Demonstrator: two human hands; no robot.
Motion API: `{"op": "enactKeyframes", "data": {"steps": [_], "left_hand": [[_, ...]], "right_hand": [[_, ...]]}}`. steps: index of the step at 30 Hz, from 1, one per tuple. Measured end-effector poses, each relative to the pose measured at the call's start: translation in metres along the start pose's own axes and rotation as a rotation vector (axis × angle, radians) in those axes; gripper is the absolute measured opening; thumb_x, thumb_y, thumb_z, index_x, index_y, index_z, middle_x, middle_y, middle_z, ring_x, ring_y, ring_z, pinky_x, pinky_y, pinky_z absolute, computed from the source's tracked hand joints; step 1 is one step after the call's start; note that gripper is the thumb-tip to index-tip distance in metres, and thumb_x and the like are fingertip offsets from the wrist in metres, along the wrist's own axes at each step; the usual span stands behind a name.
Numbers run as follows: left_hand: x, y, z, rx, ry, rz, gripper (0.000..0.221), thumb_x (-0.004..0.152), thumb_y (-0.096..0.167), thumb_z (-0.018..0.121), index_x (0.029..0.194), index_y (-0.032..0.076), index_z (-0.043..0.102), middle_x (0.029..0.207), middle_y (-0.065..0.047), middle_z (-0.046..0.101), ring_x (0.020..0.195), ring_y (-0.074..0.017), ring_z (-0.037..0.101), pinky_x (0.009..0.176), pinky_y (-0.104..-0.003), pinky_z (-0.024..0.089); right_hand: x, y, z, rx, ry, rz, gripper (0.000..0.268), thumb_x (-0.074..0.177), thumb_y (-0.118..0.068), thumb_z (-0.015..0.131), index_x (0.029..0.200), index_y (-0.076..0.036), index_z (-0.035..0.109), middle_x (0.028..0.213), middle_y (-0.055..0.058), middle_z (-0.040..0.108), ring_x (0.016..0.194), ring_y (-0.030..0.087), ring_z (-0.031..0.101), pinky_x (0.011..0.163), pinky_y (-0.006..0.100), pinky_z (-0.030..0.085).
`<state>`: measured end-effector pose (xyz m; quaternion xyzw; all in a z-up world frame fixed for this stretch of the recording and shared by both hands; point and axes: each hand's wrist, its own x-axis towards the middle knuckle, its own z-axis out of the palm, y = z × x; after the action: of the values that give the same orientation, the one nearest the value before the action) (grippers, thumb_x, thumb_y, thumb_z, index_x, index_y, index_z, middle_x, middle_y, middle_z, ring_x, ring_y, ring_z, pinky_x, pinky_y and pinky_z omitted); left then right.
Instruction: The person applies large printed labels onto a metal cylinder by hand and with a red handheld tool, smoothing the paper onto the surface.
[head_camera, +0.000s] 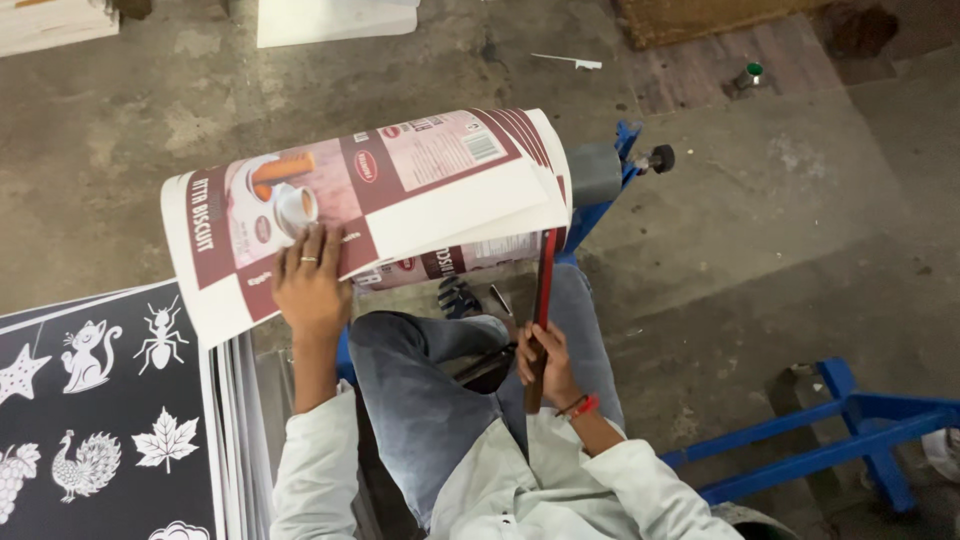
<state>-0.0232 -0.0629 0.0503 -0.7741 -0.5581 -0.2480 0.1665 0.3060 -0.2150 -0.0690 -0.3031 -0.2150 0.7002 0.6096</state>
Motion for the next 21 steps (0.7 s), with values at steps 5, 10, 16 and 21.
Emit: {"op": "enactKeyframes", "data": {"steps": [5, 10, 16, 21], "left_hand": [[0.044, -0.017, 0.011, -0.127, 0.000, -0.006, 0.059, 0.079, 0.009, 0.063, 0.137, 0.014, 0.068, 0.139, -0.010, 0.068, 0.130, -0.0325, 0.062, 0.113, -0.050, 0.046], [0.088, -0.010, 0.053, -0.135, -0.020, 0.018, 0.054, 0.079, 0.010, 0.069, 0.133, 0.014, 0.070, 0.133, -0.012, 0.069, 0.123, -0.0340, 0.063, 0.107, -0.051, 0.045], [0.074, 0.004, 0.068, -0.069, -0.024, 0.025, 0.060, 0.074, 0.014, 0.073, 0.134, 0.015, 0.068, 0.136, -0.012, 0.067, 0.127, -0.0325, 0.061, 0.110, -0.052, 0.042], [0.060, 0.002, 0.048, -0.050, -0.085, 0.049, 0.062, 0.076, 0.012, 0.073, 0.138, 0.015, 0.066, 0.142, -0.013, 0.063, 0.132, -0.0319, 0.057, 0.112, -0.052, 0.041]], "right_hand": [[0.050, -0.022, -0.011, -0.138, 0.201, -0.074, 0.026, 0.105, -0.035, 0.056, 0.099, -0.010, 0.055, 0.067, 0.002, 0.050, 0.042, 0.015, 0.050, 0.039, 0.031, 0.043], [0.122, -0.051, -0.005, -0.058, 0.333, -0.163, 0.019, 0.104, -0.031, 0.054, 0.099, -0.013, 0.054, 0.069, 0.000, 0.051, 0.044, 0.015, 0.050, 0.039, 0.031, 0.043], [0.155, 0.003, 0.069, -0.095, 0.357, -0.142, 0.018, 0.102, -0.026, 0.054, 0.089, -0.013, 0.052, 0.064, 0.000, 0.049, 0.041, 0.013, 0.046, 0.034, 0.030, 0.039], [0.126, 0.082, 0.147, -0.175, -0.024, 0.193, 0.019, 0.104, -0.028, 0.050, 0.092, -0.013, 0.054, 0.066, 0.000, 0.054, 0.039, 0.012, 0.049, 0.035, 0.030, 0.042]]}}
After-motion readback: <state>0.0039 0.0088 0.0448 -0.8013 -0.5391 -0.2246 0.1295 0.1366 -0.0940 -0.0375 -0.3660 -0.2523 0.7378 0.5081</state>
